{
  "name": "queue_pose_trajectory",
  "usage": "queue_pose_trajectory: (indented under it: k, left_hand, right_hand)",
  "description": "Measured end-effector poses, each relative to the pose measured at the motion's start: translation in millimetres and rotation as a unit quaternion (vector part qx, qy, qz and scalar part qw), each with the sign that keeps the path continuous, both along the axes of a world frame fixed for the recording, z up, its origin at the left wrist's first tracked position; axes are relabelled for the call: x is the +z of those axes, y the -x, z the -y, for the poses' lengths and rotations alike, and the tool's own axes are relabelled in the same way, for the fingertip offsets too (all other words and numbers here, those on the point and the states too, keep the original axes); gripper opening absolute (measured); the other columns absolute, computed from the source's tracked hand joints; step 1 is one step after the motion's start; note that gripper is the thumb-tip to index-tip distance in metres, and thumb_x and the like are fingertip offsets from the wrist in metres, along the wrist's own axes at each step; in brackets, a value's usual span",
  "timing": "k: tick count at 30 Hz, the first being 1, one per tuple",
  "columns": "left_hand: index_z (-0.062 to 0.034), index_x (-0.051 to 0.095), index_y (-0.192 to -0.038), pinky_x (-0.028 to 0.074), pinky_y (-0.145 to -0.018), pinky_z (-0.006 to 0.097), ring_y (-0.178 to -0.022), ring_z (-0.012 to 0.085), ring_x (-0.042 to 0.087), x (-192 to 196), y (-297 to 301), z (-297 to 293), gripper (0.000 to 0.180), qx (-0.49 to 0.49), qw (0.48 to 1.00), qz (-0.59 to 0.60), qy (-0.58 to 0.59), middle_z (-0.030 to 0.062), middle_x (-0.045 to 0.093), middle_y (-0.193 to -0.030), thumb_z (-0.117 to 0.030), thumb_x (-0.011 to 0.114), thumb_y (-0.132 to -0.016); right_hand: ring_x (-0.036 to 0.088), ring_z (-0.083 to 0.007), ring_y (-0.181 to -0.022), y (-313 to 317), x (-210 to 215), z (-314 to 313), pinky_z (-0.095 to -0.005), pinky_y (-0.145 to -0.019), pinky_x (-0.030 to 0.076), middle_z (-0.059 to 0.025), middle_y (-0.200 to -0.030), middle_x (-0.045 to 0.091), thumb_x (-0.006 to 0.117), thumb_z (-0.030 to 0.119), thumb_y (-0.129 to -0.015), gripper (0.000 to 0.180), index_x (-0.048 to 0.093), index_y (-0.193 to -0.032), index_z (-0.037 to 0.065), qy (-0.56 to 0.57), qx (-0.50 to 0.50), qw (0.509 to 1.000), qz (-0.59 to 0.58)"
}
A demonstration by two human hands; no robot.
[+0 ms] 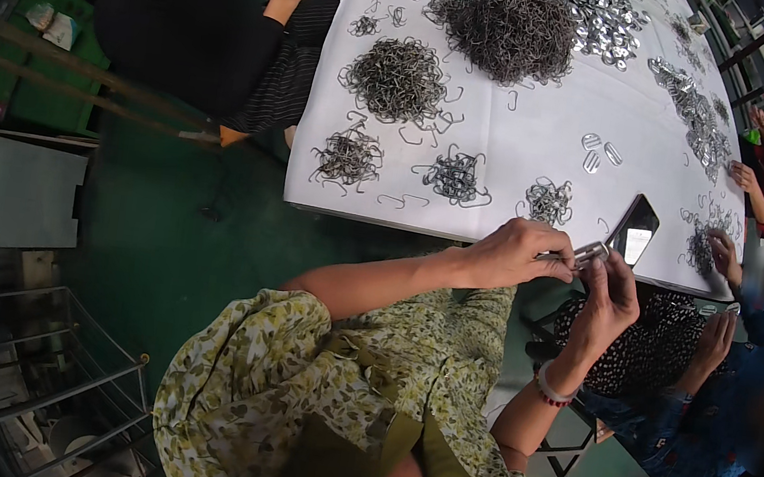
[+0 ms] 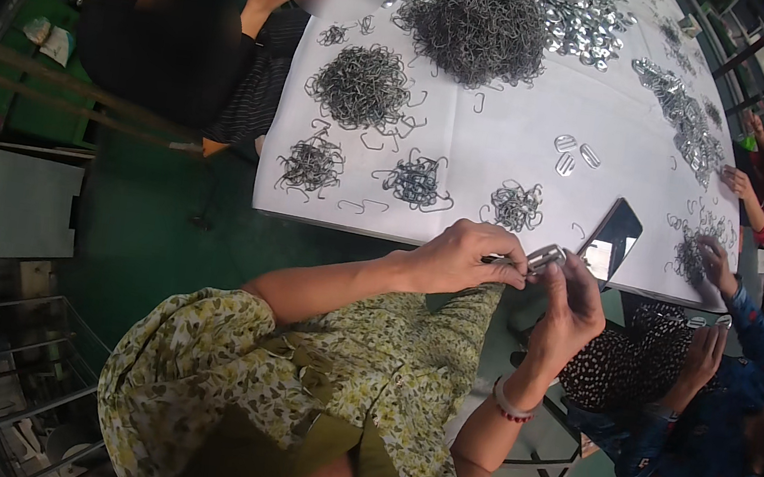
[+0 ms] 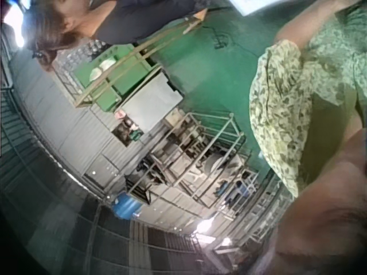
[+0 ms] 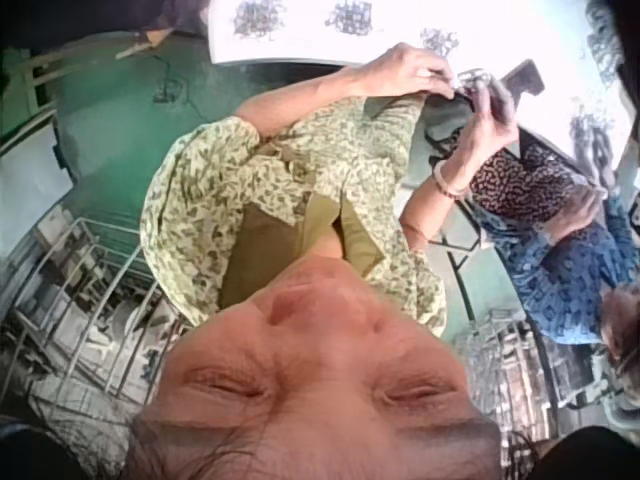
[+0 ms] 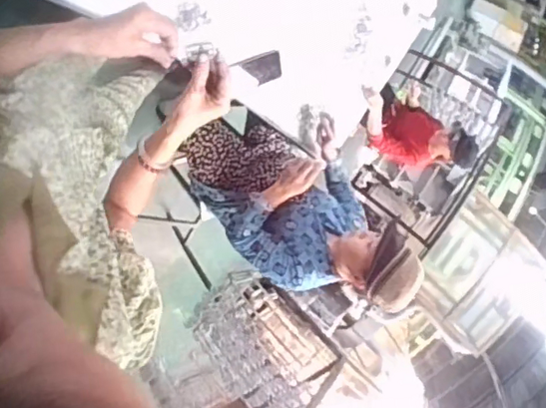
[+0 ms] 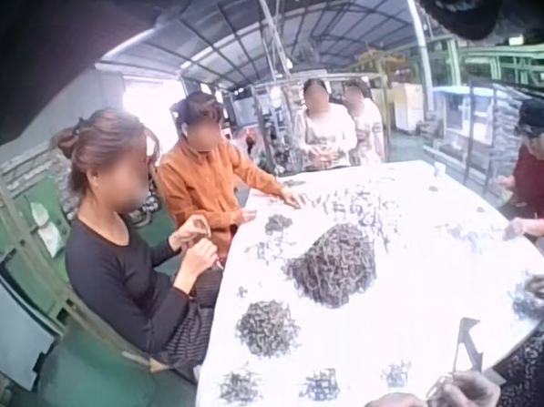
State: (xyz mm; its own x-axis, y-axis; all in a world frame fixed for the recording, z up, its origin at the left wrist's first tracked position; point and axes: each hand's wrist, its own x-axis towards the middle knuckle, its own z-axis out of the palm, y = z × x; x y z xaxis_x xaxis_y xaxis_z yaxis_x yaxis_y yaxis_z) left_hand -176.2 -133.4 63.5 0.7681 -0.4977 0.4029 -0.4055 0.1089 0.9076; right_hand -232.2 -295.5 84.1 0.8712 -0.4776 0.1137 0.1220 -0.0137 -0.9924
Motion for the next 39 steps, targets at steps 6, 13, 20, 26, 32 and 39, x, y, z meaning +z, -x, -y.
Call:
queue_pose_trajectory:
  k: [6, 13, 20, 26, 32, 39]
  left_hand:
    - [-0.0044, 0.064, -0.088, 0.047, -0.068, 0.037, -0.077, 0.0272, 0.062, 3.5, 5.5, -0.1, 0.022, 0.013, 0.998, 0.015, -0.055, 0.0078, 0.066, -0.079, -0.024, 0.072, -0.082]
    - [-0.004, 0.064, -0.087, 0.048, -0.073, 0.039, -0.077, 0.0283, 0.064, -12.6, 10.0, -10.2, 0.021, 0.027, 0.998, 0.007, -0.057, 0.0095, 0.067, -0.08, -0.023, 0.072, -0.082]
    - [-0.008, 0.073, -0.094, 0.048, -0.081, 0.037, -0.091, 0.0263, 0.059, -39.5, -71.7, -110.4, 0.016, 0.248, 0.932, 0.061, -0.258, 0.0092, 0.066, -0.092, -0.013, 0.073, -0.078]
    - [-0.0078, 0.074, -0.084, 0.046, -0.081, 0.039, -0.089, 0.0255, 0.054, -58.3, -130.0, -168.8, 0.009, 0.237, 0.821, 0.206, -0.477, 0.0069, 0.058, -0.083, -0.012, 0.071, -0.077]
    - [-0.0042, 0.066, -0.09, 0.045, -0.082, 0.04, -0.092, 0.0282, 0.054, -68.8, -145.6, -168.4, 0.011, 0.231, 0.802, 0.267, -0.481, 0.0087, 0.059, -0.085, -0.013, 0.064, -0.084]
    - [0.0014, 0.061, -0.098, 0.048, -0.076, 0.043, -0.082, 0.0356, 0.065, -34.4, -155.8, -182.7, 0.017, 0.302, 0.867, 0.001, -0.396, 0.0189, 0.066, -0.083, -0.013, 0.057, -0.091]
  right_hand:
    - [0.06, -0.0102, -0.079, 16.3, -1.0, -16.1, -0.0227, -0.079, 0.046, -0.007, -0.087, 0.068, 0.071, -0.007, -0.079, 0.017, 0.067, -0.096, -0.005, 0.032, -0.057, 0.997, 0.028]
    - [0.057, -0.0106, -0.081, 15.4, -5.4, -21.8, -0.0218, -0.076, 0.044, -0.0076, -0.087, 0.064, 0.069, -0.009, -0.079, 0.017, 0.065, -0.094, -0.005, 0.042, -0.041, 0.995, 0.081]
    - [0.05, -0.0122, -0.079, 19.6, 4.1, -19.7, -0.0225, -0.069, 0.041, -0.0081, -0.088, 0.058, 0.068, -0.014, -0.076, 0.02, 0.065, -0.092, -0.004, 0.02, 0.002, 0.997, 0.077]
    - [0.05, -0.0127, -0.08, 18.9, 3.2, -15.4, -0.0228, -0.068, 0.041, -0.0077, -0.087, 0.057, 0.067, -0.014, -0.075, 0.02, 0.065, -0.092, -0.003, 0.021, 0.012, 0.997, 0.067]
    - [0.049, -0.0124, -0.08, 19.6, 7.9, -15.2, -0.0224, -0.068, 0.041, -0.0061, -0.084, 0.056, 0.067, -0.013, -0.075, 0.019, 0.065, -0.092, -0.004, 0.026, -0.005, 0.998, 0.062]
    - [0.05, -0.0106, -0.079, 23.0, 1.0, -9.2, -0.0211, -0.07, 0.04, -0.0047, -0.084, 0.057, 0.066, -0.014, -0.075, 0.02, 0.065, -0.092, -0.005, 0.023, -0.011, 0.999, 0.048]
